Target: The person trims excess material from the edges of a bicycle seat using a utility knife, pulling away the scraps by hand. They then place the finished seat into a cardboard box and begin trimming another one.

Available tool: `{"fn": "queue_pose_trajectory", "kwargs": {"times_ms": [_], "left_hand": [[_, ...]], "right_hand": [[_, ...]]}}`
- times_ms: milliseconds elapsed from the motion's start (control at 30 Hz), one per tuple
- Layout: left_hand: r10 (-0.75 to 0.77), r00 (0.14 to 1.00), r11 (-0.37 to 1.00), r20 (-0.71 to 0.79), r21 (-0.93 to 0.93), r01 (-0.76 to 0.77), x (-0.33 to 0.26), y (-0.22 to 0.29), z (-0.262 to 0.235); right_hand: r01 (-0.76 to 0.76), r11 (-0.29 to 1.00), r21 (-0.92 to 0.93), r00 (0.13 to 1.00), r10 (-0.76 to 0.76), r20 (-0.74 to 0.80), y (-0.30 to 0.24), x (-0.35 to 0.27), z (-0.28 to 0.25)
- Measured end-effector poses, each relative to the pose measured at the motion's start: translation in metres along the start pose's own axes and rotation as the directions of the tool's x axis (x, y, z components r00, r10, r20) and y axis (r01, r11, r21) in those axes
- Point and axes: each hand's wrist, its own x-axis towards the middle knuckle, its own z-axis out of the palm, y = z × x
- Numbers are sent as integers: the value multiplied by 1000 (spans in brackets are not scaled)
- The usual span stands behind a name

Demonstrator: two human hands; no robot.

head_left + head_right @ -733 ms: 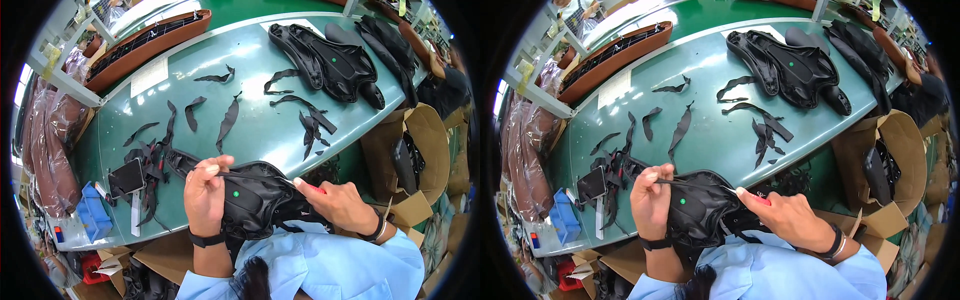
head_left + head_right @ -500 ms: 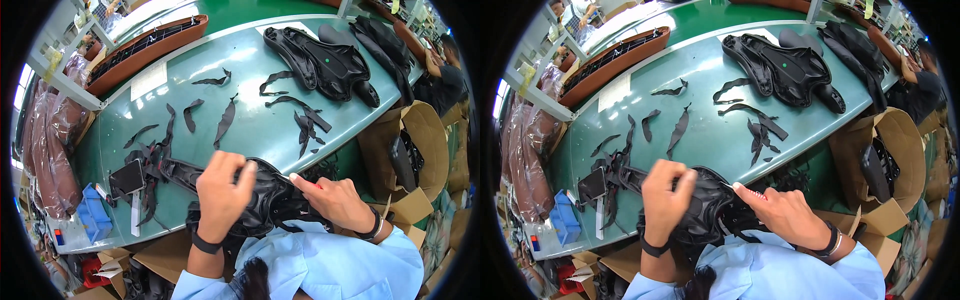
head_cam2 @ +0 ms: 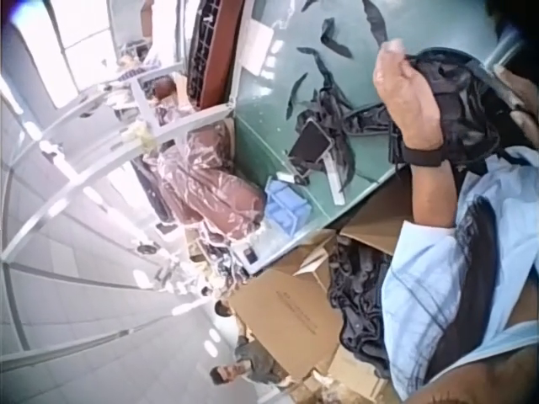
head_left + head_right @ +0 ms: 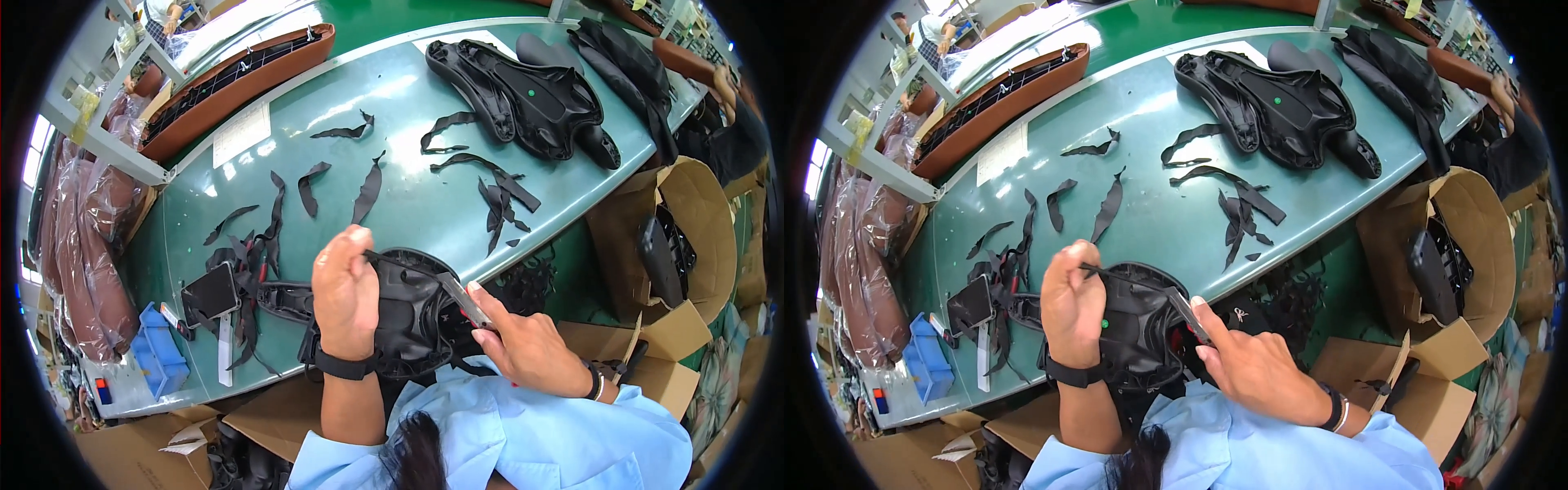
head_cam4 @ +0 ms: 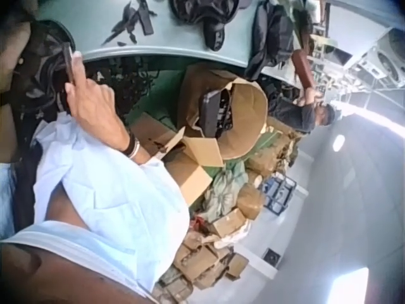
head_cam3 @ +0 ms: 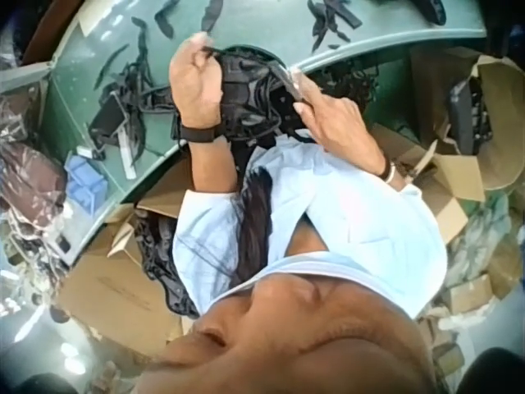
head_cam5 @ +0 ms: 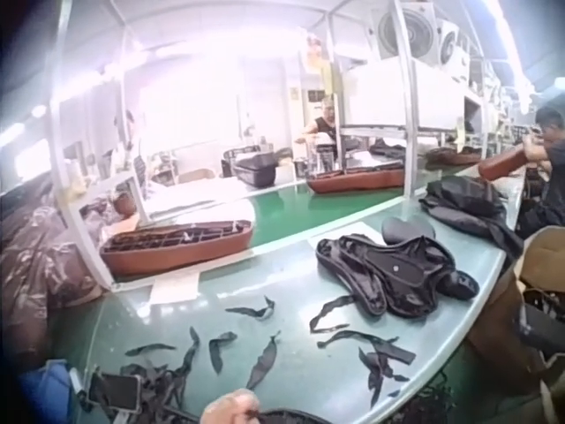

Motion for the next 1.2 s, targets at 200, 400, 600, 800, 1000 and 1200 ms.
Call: {"fn": "queue_pose_trajectory", "kwargs": {"times_ms": [200,400,600,800,1000,1200], "left_hand": [[239,970,826,38,516,-224,3,3,7],[-344,936,15,77,997,-76,-19,50,-45],[-175,963,670,-205,692,269,-74,51,-54],[-62,964,552,-260,795,250,-85,42,-70],[-42,978,562,-203,805,191,-84,42,-66],[19,943,746,-332,633,208,-104,24,-53]], "right_hand": [[-29,1000,5,998,29,-58,-4,4,9],[48,993,-112,999,-45,24,10,39,-11],[285,944,164,930,-231,-285,38,41,-6],[255,965,66,967,-253,-36,37,49,-12],[346,894,-286,938,-329,108,25,63,-3],[166,980,-112,981,-152,123,10,25,22]]}}
